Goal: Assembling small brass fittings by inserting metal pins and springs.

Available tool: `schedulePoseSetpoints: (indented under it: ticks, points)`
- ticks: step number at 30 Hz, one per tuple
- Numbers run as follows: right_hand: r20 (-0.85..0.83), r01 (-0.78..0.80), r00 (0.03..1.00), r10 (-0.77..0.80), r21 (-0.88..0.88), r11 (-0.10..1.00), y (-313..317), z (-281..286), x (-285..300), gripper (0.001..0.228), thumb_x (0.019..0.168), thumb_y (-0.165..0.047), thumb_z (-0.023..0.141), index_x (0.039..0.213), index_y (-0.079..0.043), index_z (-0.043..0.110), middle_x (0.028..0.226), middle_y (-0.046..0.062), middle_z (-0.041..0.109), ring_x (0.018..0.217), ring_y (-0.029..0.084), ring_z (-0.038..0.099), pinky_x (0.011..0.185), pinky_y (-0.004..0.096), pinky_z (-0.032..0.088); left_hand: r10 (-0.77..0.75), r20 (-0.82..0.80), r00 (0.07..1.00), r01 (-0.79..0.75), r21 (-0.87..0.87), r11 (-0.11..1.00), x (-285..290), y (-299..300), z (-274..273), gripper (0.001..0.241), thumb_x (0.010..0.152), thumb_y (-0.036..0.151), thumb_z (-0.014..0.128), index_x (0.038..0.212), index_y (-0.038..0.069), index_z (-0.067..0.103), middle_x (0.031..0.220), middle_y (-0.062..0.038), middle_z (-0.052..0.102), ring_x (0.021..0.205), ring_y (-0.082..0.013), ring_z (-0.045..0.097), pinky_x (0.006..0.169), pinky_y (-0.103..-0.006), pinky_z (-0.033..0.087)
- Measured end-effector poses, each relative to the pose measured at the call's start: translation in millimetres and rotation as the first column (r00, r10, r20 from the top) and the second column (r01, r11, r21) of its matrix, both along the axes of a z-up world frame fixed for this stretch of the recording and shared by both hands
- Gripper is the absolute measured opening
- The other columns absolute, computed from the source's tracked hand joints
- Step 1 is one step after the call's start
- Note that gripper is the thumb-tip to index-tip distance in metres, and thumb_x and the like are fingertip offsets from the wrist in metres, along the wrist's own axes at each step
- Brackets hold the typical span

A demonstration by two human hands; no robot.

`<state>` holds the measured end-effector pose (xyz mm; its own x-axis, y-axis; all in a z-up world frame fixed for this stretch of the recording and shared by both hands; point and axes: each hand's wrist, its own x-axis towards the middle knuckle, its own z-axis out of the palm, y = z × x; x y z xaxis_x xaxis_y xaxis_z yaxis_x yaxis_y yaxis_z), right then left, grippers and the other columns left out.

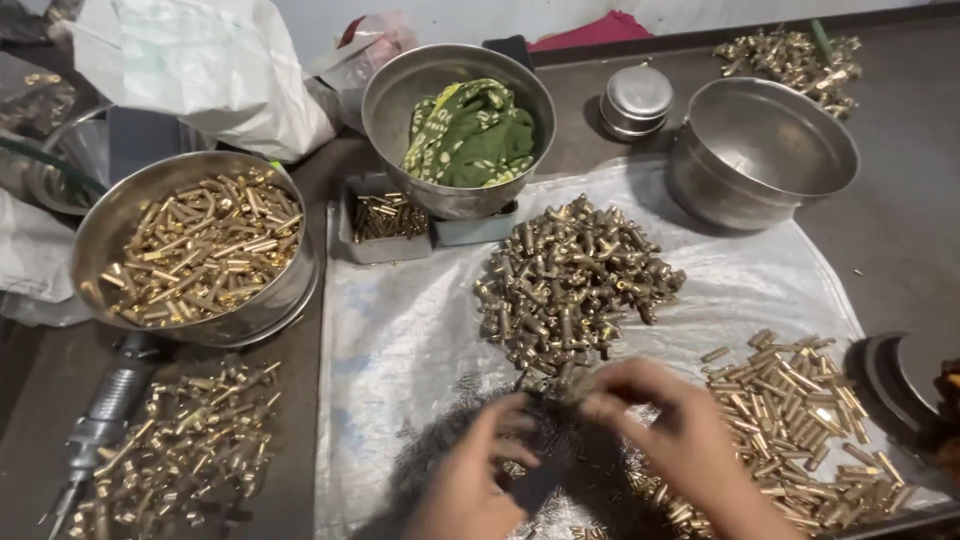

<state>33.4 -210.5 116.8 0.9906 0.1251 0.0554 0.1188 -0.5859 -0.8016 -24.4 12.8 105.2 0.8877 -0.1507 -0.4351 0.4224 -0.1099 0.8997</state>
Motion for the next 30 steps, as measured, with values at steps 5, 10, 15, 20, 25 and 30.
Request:
schedulePoseSetpoints:
  ticks: [5, 10, 15, 20, 25, 30]
  points:
    - [-0.081, -0.043, 0.996, 0.036, -0.085, 0.996, -24.6, -31.7, -5.3, 0.021, 0.082, -0.023, 0.078, 0.1, -0.011, 0.078, 0.099, 0.004, 0.081, 0.089, 0.018, 0.079, 0.082, 0.034, 0.062, -0.012, 0.024, 1.0, 0.015, -0.137, 0.99, -0.7, -14.4, -20.4, 0.043, 0.08, -0.006, 0.064, 0.118, 0.013, 0.068, 0.102, -0.007, 0.074, 0.092, -0.0124, 0.067, 0.08, -0.0267, 0.051]
    - [-0.051, 0.087, 0.992, -0.112, -0.355, 0.931, -50.9, -74.9, 17.3, 0.023, 0.083, -0.025, 0.077, 0.102, -0.013, 0.076, 0.104, 0.006, 0.077, 0.094, 0.025, 0.076, 0.084, 0.036, 0.059, -0.066, 0.058, 0.996, 0.062, 0.06, 0.996, 24.4, -2.3, -34.8, 0.02, 0.083, 0.01, 0.081, 0.102, 0.008, 0.074, 0.085, -0.003, 0.074, 0.079, -0.0062, 0.066, 0.072, -0.0249, 0.055]
    - [0.102, 0.026, 0.994, 0.026, -0.479, 0.877, -12.5, -53.1, 51.9, 0.024, 0.084, -0.028, 0.069, 0.104, -0.018, 0.078, 0.102, 0.007, 0.073, 0.09, 0.033, 0.07, 0.078, 0.043, 0.057, -0.104, 0.643, 0.759, -0.024, 0.187, 0.982, 58.4, 16.3, -10.5, 0.031, 0.082, 0.007, 0.076, 0.113, 0.005, 0.072, 0.095, -0.009, 0.071, 0.078, -0.0098, 0.067, 0.065, -0.0269, 0.053]
    - [0.067, 0.0, 0.997, 0.048, -0.579, 0.815, -1.7, -58.8, 57.1, 0.027, 0.083, -0.029, 0.067, 0.107, -0.021, 0.077, 0.095, 0.007, 0.07, 0.09, 0.032, 0.069, 0.075, 0.045, 0.057, -0.028, -0.07, 0.997, 0.037, 0.14, 0.989, 71.3, 12.1, -21.6, 0.055, 0.084, 0.0, 0.058, 0.134, 0.02, 0.069, 0.095, -0.014, 0.076, 0.054, -0.0125, 0.054, 0.047, -0.0281, 0.04]
    - [0.012, -0.038, 0.998, 0.06, -0.647, 0.761, -3.7, -62.4, 55.0, 0.027, 0.083, -0.031, 0.067, 0.105, -0.018, 0.073, 0.093, 0.007, 0.069, 0.093, 0.032, 0.068, 0.074, 0.045, 0.058, 0.018, -0.058, 0.998, -0.024, -0.101, 0.995, 53.8, -12.3, -96.7, 0.072, 0.071, -0.014, 0.053, 0.135, 0.016, 0.069, 0.109, -0.005, 0.075, 0.065, -0.0105, 0.071, 0.052, -0.0256, 0.054]
    - [0.014, -0.051, 0.997, 0.077, -0.637, 0.77, -1.1, -58.5, 55.5, 0.027, 0.082, -0.031, 0.068, 0.106, -0.019, 0.072, 0.095, 0.009, 0.068, 0.09, 0.034, 0.069, 0.075, 0.046, 0.057, -0.64, 0.519, 0.566, 0.691, 0.125, 0.712, 40.7, -39.3, -200.4, 0.031, 0.102, 0.023, 0.057, 0.128, 0.011, 0.068, 0.111, -0.02, 0.068, 0.106, -0.0293, 0.068, 0.101, -0.0376, 0.053]
